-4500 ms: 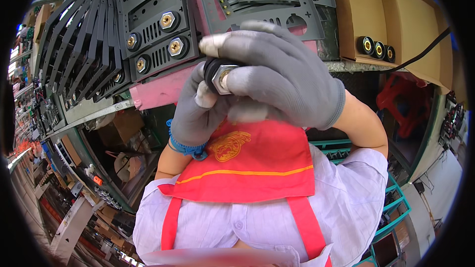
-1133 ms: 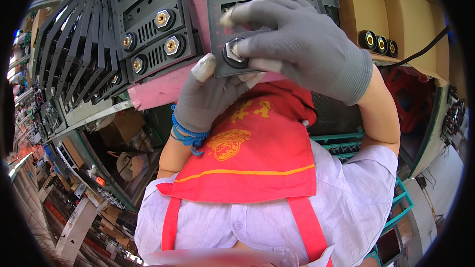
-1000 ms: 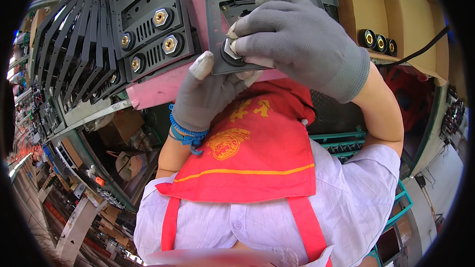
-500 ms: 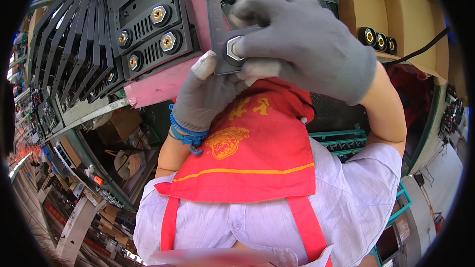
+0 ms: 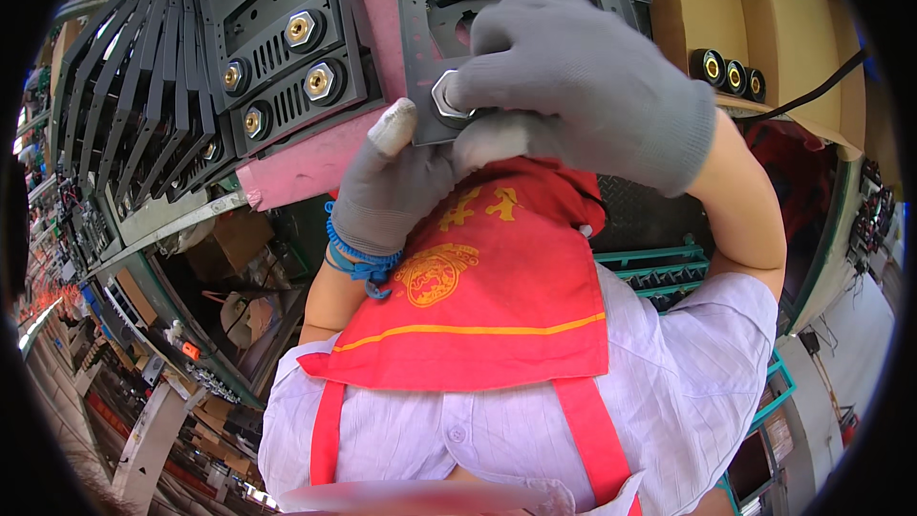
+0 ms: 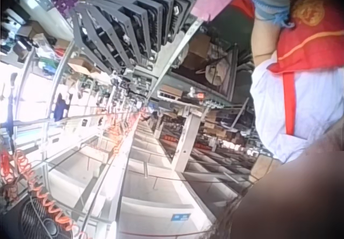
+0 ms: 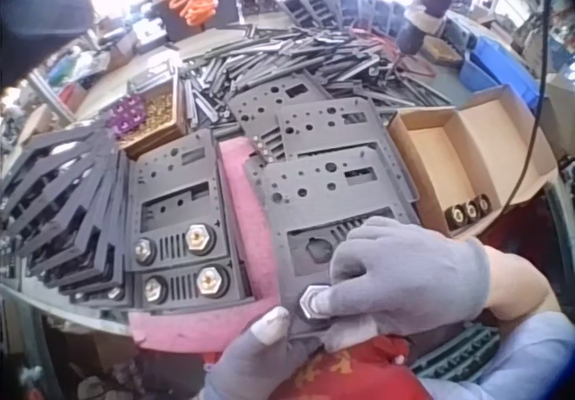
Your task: Attaching and securing electronic connectors and hardware to a metal assembly plate in a workshop.
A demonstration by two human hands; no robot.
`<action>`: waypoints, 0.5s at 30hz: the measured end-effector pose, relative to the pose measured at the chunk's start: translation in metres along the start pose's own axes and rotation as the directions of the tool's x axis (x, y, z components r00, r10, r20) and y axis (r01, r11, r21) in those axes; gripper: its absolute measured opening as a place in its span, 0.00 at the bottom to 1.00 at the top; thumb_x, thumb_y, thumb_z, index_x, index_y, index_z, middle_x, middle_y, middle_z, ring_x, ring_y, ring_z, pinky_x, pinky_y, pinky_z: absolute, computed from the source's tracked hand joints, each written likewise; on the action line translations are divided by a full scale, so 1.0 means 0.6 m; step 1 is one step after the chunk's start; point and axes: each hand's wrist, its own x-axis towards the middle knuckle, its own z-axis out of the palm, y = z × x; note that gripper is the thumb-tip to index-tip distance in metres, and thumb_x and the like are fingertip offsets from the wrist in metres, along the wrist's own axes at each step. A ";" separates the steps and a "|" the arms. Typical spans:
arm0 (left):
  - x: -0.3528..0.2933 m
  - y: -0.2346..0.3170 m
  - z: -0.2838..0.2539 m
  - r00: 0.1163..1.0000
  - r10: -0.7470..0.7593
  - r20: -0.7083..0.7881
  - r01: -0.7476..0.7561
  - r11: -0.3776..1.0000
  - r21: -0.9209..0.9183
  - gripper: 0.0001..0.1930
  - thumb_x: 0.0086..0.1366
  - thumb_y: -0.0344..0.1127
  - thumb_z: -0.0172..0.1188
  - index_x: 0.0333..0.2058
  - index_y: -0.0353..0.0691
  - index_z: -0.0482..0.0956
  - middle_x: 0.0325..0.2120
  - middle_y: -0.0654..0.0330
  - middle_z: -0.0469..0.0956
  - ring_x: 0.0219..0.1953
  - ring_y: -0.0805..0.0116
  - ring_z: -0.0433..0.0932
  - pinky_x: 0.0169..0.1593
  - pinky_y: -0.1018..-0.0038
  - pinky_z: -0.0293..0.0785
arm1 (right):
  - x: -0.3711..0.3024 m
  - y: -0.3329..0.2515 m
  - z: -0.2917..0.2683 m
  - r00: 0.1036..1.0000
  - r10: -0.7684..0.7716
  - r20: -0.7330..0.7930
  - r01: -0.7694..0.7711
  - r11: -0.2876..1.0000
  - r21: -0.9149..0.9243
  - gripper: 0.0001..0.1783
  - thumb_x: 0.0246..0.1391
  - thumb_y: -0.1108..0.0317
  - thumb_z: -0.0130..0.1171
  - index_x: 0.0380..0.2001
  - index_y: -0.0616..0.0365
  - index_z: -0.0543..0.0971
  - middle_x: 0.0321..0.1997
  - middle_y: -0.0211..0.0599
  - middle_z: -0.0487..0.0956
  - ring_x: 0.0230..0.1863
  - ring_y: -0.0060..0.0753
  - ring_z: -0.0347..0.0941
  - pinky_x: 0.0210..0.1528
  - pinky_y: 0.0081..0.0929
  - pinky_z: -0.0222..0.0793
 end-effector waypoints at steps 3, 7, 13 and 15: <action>0.005 -0.005 -0.006 0.995 0.012 0.102 0.016 0.963 -0.271 0.22 0.71 0.45 0.47 0.51 0.30 0.72 0.48 0.55 0.76 0.52 0.65 0.74 0.61 0.65 0.64 | 0.000 0.010 0.004 0.998 -0.054 -0.028 0.053 0.997 -0.051 0.18 0.38 0.62 0.70 0.34 0.53 0.77 0.33 0.37 0.75 0.38 0.46 0.73 0.41 0.36 0.68; 0.002 -0.001 0.002 0.999 -0.008 0.053 0.020 0.972 -0.236 0.22 0.71 0.45 0.47 0.51 0.30 0.71 0.49 0.54 0.75 0.52 0.64 0.73 0.62 0.66 0.64 | 0.002 0.011 0.008 0.987 -0.134 -0.093 0.127 0.989 -0.082 0.15 0.43 0.63 0.67 0.34 0.54 0.76 0.37 0.37 0.77 0.42 0.47 0.73 0.45 0.37 0.69; 0.007 -0.003 0.019 0.999 -0.039 0.027 0.045 0.960 -0.275 0.22 0.72 0.44 0.46 0.51 0.30 0.70 0.49 0.53 0.74 0.53 0.63 0.73 0.62 0.65 0.64 | 0.013 0.003 0.031 0.997 -0.021 -0.072 0.012 0.992 -0.124 0.18 0.40 0.58 0.69 0.32 0.52 0.74 0.32 0.36 0.74 0.36 0.45 0.71 0.38 0.36 0.65; 0.010 -0.006 0.013 0.999 -0.054 -0.004 0.052 0.975 -0.217 0.25 0.70 0.48 0.48 0.53 0.30 0.69 0.49 0.52 0.74 0.53 0.61 0.73 0.63 0.62 0.64 | 0.010 -0.001 0.031 0.998 0.014 -0.057 -0.020 0.992 -0.121 0.18 0.39 0.57 0.70 0.31 0.52 0.74 0.32 0.35 0.73 0.35 0.45 0.70 0.37 0.37 0.64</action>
